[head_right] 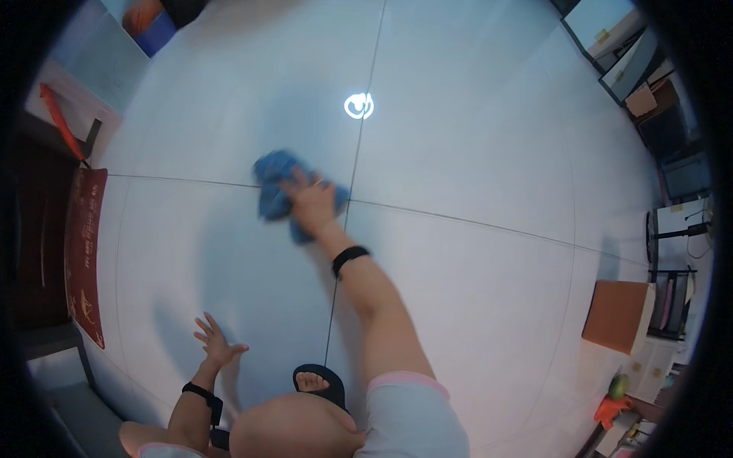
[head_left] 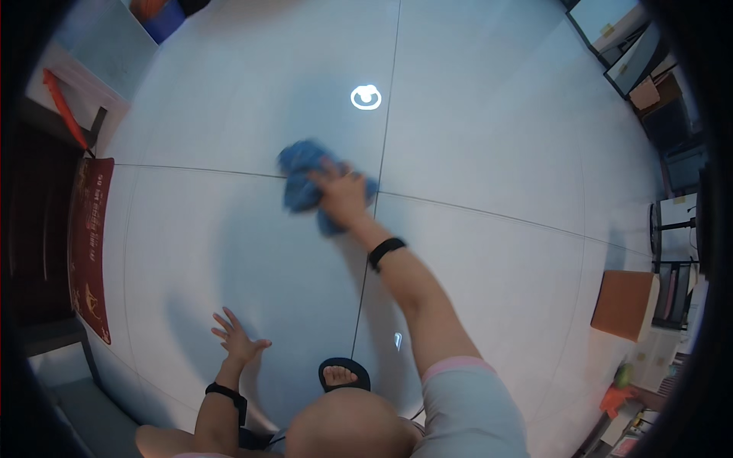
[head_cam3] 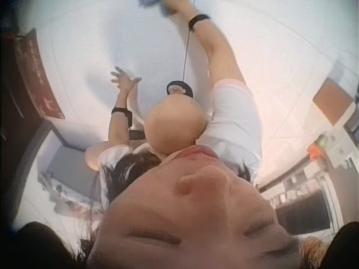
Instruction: Cleaning the tiled floor with a blue cloth.
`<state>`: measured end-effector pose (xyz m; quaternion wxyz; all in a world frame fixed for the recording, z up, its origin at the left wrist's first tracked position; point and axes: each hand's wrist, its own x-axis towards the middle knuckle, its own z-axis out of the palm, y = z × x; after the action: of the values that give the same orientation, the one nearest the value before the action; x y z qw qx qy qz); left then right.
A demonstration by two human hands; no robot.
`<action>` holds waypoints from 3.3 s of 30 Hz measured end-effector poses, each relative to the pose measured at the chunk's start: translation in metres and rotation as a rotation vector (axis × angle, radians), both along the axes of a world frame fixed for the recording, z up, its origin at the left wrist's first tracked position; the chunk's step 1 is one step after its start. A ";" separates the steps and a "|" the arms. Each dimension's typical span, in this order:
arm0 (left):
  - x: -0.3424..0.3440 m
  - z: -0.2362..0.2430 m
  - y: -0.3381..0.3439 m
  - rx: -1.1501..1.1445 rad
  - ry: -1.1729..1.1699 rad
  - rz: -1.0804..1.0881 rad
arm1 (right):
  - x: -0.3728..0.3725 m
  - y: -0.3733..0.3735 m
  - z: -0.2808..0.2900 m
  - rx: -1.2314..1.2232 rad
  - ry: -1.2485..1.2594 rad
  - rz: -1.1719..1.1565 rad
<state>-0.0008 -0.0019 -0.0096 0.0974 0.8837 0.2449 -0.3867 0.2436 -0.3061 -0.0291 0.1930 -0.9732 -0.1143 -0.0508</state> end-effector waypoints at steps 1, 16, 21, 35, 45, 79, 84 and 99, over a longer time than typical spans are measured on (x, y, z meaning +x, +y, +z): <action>0.001 0.005 -0.002 0.000 -0.005 0.017 | 0.008 -0.032 -0.001 -0.017 -0.018 -0.119; 0.004 0.008 -0.011 -0.074 -0.056 0.136 | -0.117 -0.292 -0.019 -0.248 0.164 -1.514; 0.007 0.008 -0.010 -0.062 -0.044 0.143 | -0.093 -0.152 -0.030 -0.231 0.010 -0.909; -0.064 0.037 0.078 -0.237 -0.462 0.065 | -0.186 0.063 0.020 0.032 -0.106 0.397; -0.186 0.079 0.182 -0.264 -0.454 0.225 | -0.201 -0.218 -0.023 -0.389 0.396 -1.001; -0.180 -0.037 0.110 -0.164 -0.905 0.179 | -0.301 -0.032 0.192 0.099 1.510 -0.161; -0.264 -0.047 0.182 0.328 -1.003 0.513 | -0.380 -0.141 0.133 0.451 1.748 -0.417; -0.365 -0.075 0.177 0.600 -0.844 0.769 | -0.368 -0.217 -0.001 0.759 2.045 -0.128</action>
<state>-0.3658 0.1750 -0.0849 0.0656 0.7978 0.5824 0.1418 -0.1244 -0.5228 -0.0301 0.4813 -0.4364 0.1743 0.7400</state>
